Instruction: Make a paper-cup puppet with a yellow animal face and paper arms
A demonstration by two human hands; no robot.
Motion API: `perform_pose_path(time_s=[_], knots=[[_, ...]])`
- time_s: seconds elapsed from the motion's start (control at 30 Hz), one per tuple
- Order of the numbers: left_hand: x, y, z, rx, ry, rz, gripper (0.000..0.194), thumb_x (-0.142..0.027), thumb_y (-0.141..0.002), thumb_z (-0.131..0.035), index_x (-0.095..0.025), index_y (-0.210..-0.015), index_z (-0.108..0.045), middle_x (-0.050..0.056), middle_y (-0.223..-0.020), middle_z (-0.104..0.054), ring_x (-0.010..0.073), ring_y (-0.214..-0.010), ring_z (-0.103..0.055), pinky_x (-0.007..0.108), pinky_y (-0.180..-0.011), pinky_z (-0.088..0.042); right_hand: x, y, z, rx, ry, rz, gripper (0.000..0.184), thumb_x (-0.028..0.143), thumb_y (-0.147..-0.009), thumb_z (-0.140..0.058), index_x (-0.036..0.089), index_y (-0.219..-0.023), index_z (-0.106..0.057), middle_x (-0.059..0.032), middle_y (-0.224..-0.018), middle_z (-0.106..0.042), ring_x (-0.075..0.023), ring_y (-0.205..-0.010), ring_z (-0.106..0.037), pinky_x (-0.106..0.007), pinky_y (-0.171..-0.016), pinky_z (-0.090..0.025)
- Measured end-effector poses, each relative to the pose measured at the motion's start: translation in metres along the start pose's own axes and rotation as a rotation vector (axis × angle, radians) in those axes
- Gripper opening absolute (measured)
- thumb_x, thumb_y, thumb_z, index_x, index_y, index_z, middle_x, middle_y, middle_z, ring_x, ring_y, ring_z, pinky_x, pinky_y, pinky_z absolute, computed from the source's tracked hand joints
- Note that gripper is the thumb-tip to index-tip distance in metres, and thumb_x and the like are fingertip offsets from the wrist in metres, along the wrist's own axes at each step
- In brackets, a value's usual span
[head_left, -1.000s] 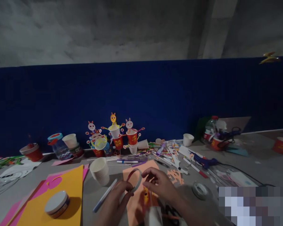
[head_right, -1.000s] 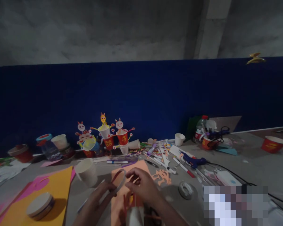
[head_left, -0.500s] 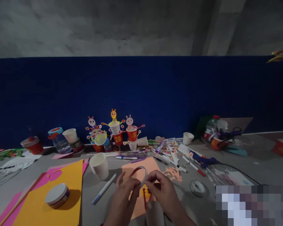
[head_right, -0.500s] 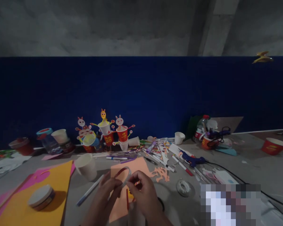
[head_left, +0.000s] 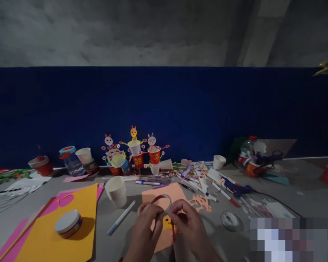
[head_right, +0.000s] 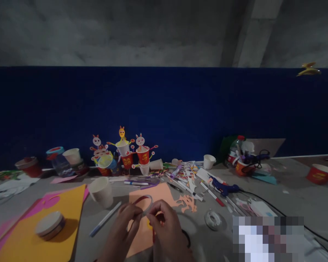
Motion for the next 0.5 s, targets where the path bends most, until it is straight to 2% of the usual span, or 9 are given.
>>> perform_pose_path(time_s=[0.2, 0.3, 0.4, 0.5], knots=[[0.001, -0.002, 0.004, 0.004, -0.009, 0.043, 0.015, -0.015, -0.091, -0.049, -0.023, -0.079, -0.053, -0.002, -0.072, -0.059, 0.0183, -0.070, -0.058, 0.032, -0.074, -0.044, -0.003, -0.001, 0.002, -0.027, -0.032, -0.062, 0.008, 0.022, -0.079, -0.069, 0.021, -0.082, -0.062, 0.0002, -0.077, -0.064, -0.0186, -0.071, -0.062, -0.027, -0.066, -0.050], [0.002, -0.001, 0.002, 0.004, 0.015, 0.067, 0.017, -0.016, -0.090, -0.050, -0.023, -0.075, -0.053, -0.002, -0.069, -0.058, 0.0178, -0.068, -0.056, 0.032, -0.074, -0.043, 0.001, -0.001, 0.000, -0.005, -0.001, -0.045, 0.003, 0.018, -0.078, -0.067, 0.020, -0.078, -0.065, -0.0010, -0.075, -0.066, -0.0191, -0.071, -0.064, -0.027, -0.066, -0.049], [0.013, 0.002, -0.001, -0.046, 0.116, 0.194, 0.016, -0.021, -0.087, -0.052, -0.023, -0.071, -0.056, -0.001, -0.069, -0.060, 0.0192, -0.069, -0.057, 0.030, -0.068, -0.043, 0.010, 0.001, -0.002, -0.006, 0.074, 0.039, 0.011, 0.012, -0.076, -0.064, 0.021, -0.070, -0.067, -0.0009, -0.073, -0.067, -0.0185, -0.072, -0.064, -0.026, -0.066, -0.048], [0.040, 0.007, -0.003, -0.102, 0.267, 0.377, 0.020, -0.031, -0.086, -0.055, -0.022, -0.069, -0.058, -0.001, -0.066, -0.060, 0.0192, -0.064, -0.057, 0.027, -0.059, -0.044, 0.027, 0.001, 0.008, -0.058, 0.145, 0.173, 0.013, 0.012, -0.077, -0.066, 0.022, -0.070, -0.068, -0.0010, -0.075, -0.069, -0.0189, -0.076, -0.065, -0.027, -0.072, -0.049]])
Point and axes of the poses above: each hand's wrist, its own y-axis away from the middle knuckle, its own z-axis out of the back of the hand, x = y × z, the point moved 9 cm from there along -y, towards the middle knuckle
